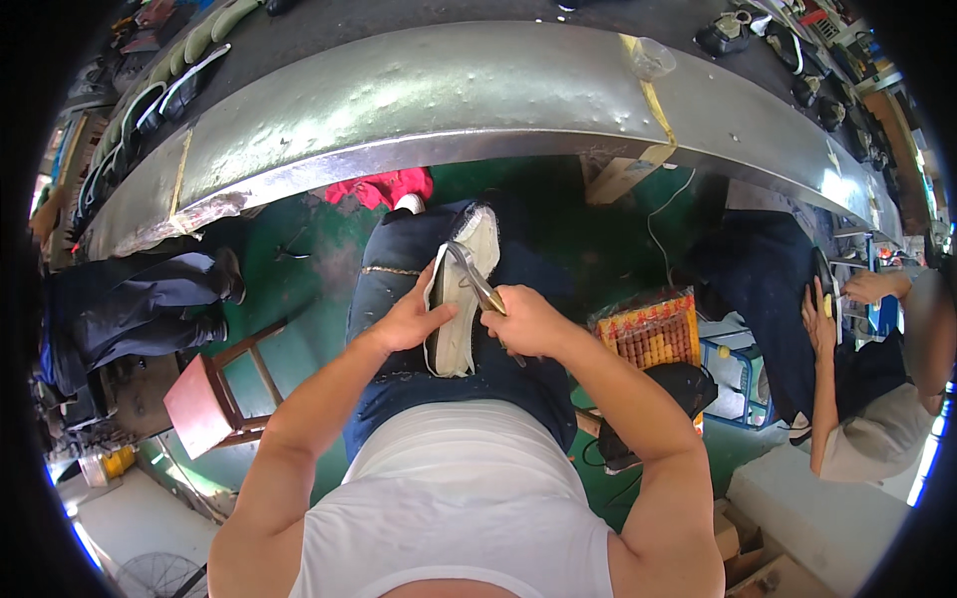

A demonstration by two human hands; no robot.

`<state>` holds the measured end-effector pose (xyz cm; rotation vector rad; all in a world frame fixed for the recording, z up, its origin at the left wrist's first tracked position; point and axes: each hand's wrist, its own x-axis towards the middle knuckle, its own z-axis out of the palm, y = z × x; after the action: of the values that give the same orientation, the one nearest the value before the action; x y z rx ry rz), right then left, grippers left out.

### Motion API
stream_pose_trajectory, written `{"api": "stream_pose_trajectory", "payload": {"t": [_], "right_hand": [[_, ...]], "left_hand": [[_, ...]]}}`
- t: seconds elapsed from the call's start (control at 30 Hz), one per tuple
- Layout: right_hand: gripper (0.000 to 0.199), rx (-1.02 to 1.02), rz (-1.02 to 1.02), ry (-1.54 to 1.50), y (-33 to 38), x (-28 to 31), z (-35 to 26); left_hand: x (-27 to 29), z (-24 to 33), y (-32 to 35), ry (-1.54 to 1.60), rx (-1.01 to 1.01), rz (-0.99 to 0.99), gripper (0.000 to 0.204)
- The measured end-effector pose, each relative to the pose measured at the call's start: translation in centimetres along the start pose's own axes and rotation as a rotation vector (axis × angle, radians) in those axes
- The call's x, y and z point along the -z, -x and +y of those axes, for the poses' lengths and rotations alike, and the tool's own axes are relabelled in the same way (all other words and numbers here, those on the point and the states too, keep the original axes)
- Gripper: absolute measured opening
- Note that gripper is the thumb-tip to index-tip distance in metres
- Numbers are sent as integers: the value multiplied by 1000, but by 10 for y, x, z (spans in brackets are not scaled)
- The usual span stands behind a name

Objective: Pulling the upper of a shoe tight over a last and trimming excess material using pliers and scissors.

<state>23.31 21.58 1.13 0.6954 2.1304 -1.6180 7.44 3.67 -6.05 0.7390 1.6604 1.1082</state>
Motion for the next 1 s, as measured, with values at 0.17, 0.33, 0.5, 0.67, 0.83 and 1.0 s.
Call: {"api": "stream_pose_trajectory", "payload": {"t": [0.17, 0.33, 0.5, 0.67, 0.83, 1.0], "right_hand": [[20, -156, -206, 309, 4, 37, -52], [24, -15, -264, 497, -13, 41, -58], [26, 175, 218, 319, -16, -33, 11], [25, -91, -44, -402, -17, -20, 12], [25, -150, -43, -589, -13, -37, 19], [32, -204, -347, -1025, -7, -11, 58]], "left_hand": [[0, 12, -37, 759, 331, 195, 59], [-17, -5, -36, 714, 207, 342, 59], [-2, 0, -26, 944, 272, -49, 65], [3, 8, -28, 822, 206, -32, 59], [-1, 28, -31, 817, 250, 58, 54], [-8, 43, -41, 668, 246, 111, 50]]}}
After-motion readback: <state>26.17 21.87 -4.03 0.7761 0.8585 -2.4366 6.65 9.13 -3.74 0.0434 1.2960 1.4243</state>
